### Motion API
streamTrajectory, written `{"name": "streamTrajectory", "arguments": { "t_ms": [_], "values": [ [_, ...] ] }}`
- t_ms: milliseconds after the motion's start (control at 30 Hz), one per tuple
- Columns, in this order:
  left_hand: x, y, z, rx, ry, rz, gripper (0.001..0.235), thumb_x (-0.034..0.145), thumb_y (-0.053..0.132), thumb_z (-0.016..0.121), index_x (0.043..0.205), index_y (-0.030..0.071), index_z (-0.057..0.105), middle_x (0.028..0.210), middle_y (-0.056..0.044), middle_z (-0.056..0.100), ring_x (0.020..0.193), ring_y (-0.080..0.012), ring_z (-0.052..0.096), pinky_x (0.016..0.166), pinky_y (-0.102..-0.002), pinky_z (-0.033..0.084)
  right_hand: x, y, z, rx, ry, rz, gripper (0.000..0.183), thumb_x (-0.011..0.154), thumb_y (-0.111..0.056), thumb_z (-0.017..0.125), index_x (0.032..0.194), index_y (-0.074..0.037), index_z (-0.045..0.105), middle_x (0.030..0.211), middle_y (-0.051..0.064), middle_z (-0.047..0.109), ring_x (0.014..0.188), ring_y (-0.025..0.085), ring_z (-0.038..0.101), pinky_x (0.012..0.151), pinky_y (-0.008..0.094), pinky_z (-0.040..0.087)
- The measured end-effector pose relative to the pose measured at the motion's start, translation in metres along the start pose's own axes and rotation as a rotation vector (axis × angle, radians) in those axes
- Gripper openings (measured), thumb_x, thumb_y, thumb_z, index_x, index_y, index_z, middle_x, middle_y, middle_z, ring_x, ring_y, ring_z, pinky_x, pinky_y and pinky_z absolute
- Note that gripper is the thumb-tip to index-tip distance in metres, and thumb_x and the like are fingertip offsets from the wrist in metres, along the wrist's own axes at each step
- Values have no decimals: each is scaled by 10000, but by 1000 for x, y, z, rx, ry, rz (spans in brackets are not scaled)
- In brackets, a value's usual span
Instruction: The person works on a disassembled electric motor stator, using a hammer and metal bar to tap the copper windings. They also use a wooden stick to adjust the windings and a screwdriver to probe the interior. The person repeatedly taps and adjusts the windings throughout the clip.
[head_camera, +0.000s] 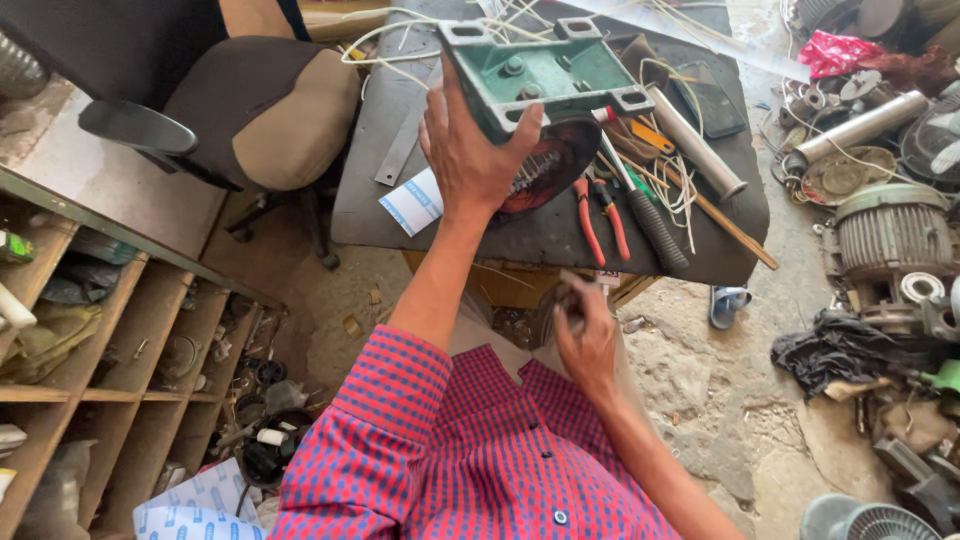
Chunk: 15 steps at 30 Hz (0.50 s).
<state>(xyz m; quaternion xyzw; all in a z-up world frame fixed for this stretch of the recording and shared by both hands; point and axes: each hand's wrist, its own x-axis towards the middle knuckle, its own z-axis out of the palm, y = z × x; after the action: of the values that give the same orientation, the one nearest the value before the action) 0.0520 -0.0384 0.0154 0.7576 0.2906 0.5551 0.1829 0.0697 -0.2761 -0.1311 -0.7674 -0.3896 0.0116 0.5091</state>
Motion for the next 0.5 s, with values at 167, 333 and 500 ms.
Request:
{"name": "streamTrajectory", "arguments": {
  "t_ms": [167, 333, 500],
  "values": [
    [3, 14, 4, 30, -32, 7, 1142, 806, 659, 803, 1598, 31, 270, 1338, -167, 542, 1289, -370, 538, 1155, -570, 332, 90, -3, 22, -68, 210, -142, 838, 918, -144, 759, 1597, -39, 279, 1502, 260, 475, 1306, 422, 552, 1093, 473, 450],
    [4, 10, 0, -9, -36, 17, 1115, 835, 630, 795, 1614, 36, 263, 1347, -161, 549, 1292, -357, 549, 1152, -554, 354, 154, 0, 55, 93, 221, -77, 1130, 847, -195, 861, 1634, -70, 60, 1496, 298, 465, 1344, 437, 544, 1141, 475, 434],
    [1, -5, -8, -51, -8, 31, 1041, 892, 586, 783, 1622, 46, 273, 1379, -169, 551, 1290, -366, 561, 1163, -532, 388, 167, -3, 62, 186, 128, 108, 1257, 775, -209, 896, 1633, -116, -17, 1507, 265, 496, 1362, 411, 540, 1119, 426, 446]
  ]
}}
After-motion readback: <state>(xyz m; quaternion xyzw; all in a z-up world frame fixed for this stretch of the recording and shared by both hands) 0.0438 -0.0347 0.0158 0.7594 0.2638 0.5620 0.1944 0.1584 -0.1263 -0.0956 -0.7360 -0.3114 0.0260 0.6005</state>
